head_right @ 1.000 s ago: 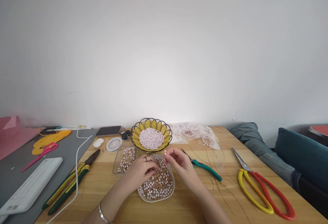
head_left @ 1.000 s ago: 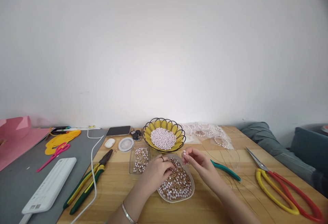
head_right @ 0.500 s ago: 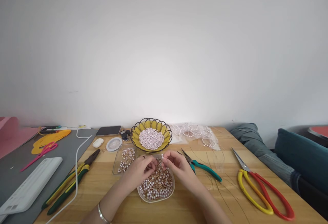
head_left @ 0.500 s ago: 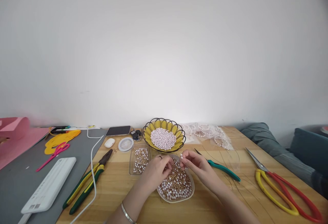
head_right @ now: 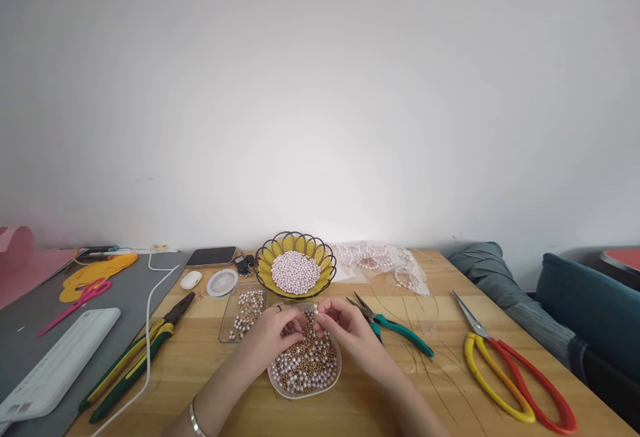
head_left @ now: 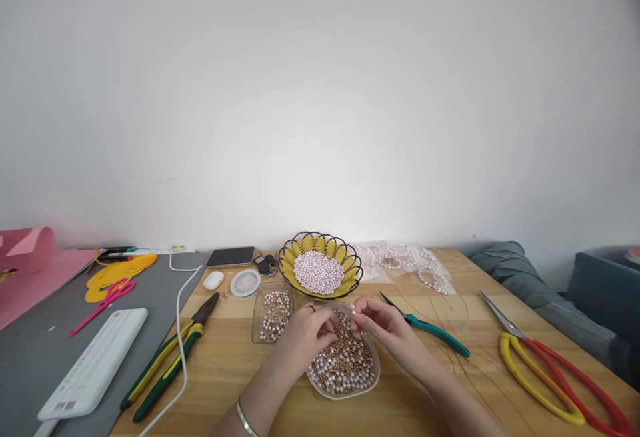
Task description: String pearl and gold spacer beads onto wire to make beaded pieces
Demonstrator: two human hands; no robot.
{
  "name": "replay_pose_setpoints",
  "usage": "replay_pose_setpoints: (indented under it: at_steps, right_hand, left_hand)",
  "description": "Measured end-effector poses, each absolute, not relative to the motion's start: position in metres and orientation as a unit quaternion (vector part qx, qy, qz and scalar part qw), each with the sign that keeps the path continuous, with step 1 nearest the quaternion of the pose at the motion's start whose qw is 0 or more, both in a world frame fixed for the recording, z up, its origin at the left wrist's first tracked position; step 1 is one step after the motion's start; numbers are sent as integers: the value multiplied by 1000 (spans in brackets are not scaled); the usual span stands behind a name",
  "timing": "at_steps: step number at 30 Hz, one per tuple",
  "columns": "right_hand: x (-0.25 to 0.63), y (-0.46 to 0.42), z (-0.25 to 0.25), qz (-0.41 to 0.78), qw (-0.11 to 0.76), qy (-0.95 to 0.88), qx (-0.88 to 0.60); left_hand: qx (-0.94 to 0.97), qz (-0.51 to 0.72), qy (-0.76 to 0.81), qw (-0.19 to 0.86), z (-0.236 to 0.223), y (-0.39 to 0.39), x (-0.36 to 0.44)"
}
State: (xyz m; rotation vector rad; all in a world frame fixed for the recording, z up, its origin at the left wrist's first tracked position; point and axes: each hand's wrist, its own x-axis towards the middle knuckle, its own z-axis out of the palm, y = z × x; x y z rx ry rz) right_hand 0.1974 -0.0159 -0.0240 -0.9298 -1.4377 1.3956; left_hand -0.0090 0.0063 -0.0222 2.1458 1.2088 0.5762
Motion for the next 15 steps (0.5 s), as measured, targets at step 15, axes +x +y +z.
replay_pose_setpoints:
  at_steps: [15]
  right_hand:
    - [197, -18, -18, 609, 414, -582, -345]
  left_hand:
    - [722, 323, 417, 448, -15, 6, -10]
